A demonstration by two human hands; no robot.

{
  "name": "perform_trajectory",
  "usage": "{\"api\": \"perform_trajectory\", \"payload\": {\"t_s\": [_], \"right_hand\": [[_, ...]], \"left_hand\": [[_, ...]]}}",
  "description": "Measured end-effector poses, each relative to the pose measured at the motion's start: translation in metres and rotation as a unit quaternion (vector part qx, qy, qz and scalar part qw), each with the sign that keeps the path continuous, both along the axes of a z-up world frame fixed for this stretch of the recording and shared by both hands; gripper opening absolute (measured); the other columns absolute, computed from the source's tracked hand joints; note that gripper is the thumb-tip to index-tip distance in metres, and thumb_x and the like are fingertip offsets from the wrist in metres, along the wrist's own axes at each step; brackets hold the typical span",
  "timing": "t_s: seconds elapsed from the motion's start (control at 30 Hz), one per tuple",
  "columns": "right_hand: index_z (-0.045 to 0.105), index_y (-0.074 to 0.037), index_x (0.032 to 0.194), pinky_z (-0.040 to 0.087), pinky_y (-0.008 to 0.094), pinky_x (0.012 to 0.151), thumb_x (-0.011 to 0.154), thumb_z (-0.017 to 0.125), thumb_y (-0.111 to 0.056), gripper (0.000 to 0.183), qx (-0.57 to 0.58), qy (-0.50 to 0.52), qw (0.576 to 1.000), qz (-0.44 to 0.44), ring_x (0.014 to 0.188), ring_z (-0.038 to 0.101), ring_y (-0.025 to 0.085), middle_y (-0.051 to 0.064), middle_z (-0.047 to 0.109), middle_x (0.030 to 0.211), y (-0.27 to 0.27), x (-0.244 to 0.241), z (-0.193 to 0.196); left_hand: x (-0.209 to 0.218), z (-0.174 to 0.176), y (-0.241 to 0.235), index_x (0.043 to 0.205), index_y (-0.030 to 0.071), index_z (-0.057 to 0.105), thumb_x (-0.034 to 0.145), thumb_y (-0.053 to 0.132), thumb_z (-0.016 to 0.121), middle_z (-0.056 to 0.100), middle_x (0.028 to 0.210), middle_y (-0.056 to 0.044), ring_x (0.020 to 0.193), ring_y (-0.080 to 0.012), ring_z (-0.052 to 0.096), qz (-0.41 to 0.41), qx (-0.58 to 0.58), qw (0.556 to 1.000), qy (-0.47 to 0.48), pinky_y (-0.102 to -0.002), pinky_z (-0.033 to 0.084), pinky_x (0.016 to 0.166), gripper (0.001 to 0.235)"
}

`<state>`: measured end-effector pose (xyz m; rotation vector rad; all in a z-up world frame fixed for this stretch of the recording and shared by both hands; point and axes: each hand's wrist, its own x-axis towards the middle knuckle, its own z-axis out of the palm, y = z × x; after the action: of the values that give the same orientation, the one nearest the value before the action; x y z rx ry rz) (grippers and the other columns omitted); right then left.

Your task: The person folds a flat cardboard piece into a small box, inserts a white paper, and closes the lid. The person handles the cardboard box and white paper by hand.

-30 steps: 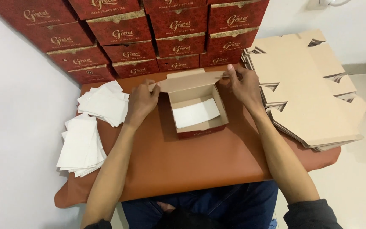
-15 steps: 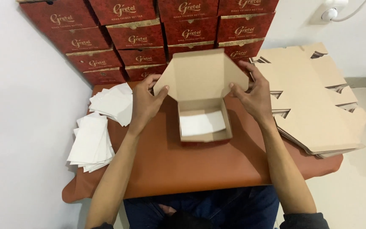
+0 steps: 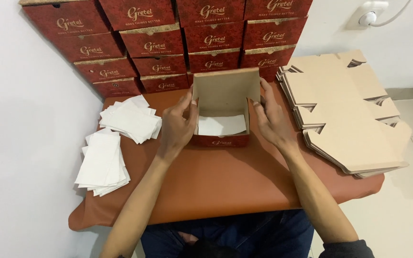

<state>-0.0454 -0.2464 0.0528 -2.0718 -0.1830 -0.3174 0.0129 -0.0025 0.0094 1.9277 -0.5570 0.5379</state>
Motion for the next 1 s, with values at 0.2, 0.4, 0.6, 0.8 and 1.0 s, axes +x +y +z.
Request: {"api": "perform_trajectory", "payload": {"t_s": [0.2,0.4,0.6,0.8,1.0], "right_hand": [[0.017,-0.005,0.169,0.04,0.076,0.111,0.105,0.036,0.005,0.068,0.037,-0.032,0.997,0.061,0.142,0.049,0.058,0.037,0.048,0.157,-0.032,0.033,-0.078],[0.023,-0.008,0.17,0.045,0.065,0.112,0.097,0.035,0.015,0.078,0.105,-0.063,0.986,0.111,0.135,0.054,0.039,0.022,0.048,0.153,-0.012,0.026,-0.049],[0.025,-0.002,0.169,0.037,0.065,0.121,0.11,0.035,0.001,0.06,0.131,-0.041,0.984,0.116,0.152,0.043,0.046,0.026,0.047,0.162,-0.01,0.027,-0.046],[0.034,0.004,0.16,0.024,0.071,0.123,0.102,0.034,0.008,0.058,0.133,-0.034,0.983,0.126,0.157,0.027,0.053,0.035,0.044,0.157,-0.018,0.032,-0.078],[0.033,0.0,0.165,0.044,0.058,0.105,0.09,0.032,0.013,0.076,0.122,0.052,0.985,0.113,0.123,0.056,0.037,0.03,0.058,0.128,-0.017,0.022,-0.05]], "left_hand": [[-0.002,-0.007,0.013,0.138,0.003,0.075,0.096,-0.003,0.069,0.078,0.112,-0.025,0.099,-0.0411,0.078,0.0,0.0,1.0,-0.01,-0.043,0.064,0.079,0.043],[0.002,-0.033,0.012,0.152,0.009,0.063,0.094,-0.013,0.06,0.074,0.126,-0.028,0.107,-0.0425,0.073,-0.053,-0.055,0.996,0.035,-0.043,0.067,0.079,0.062],[-0.012,0.001,0.005,0.141,-0.003,0.067,0.09,-0.01,0.07,0.066,0.14,-0.034,0.118,-0.0531,0.066,-0.034,-0.078,0.996,0.027,-0.051,0.065,0.088,0.052],[-0.018,-0.009,0.002,0.133,0.002,0.065,0.081,-0.01,0.068,0.056,0.153,-0.034,0.126,-0.057,0.061,-0.035,-0.057,0.996,0.063,-0.06,0.06,0.099,0.053],[-0.019,-0.017,0.0,0.133,0.004,0.056,0.08,-0.01,0.063,0.046,0.16,-0.036,0.134,-0.0586,0.053,-0.054,-0.027,0.992,0.108,-0.059,0.057,0.105,0.055]]}}
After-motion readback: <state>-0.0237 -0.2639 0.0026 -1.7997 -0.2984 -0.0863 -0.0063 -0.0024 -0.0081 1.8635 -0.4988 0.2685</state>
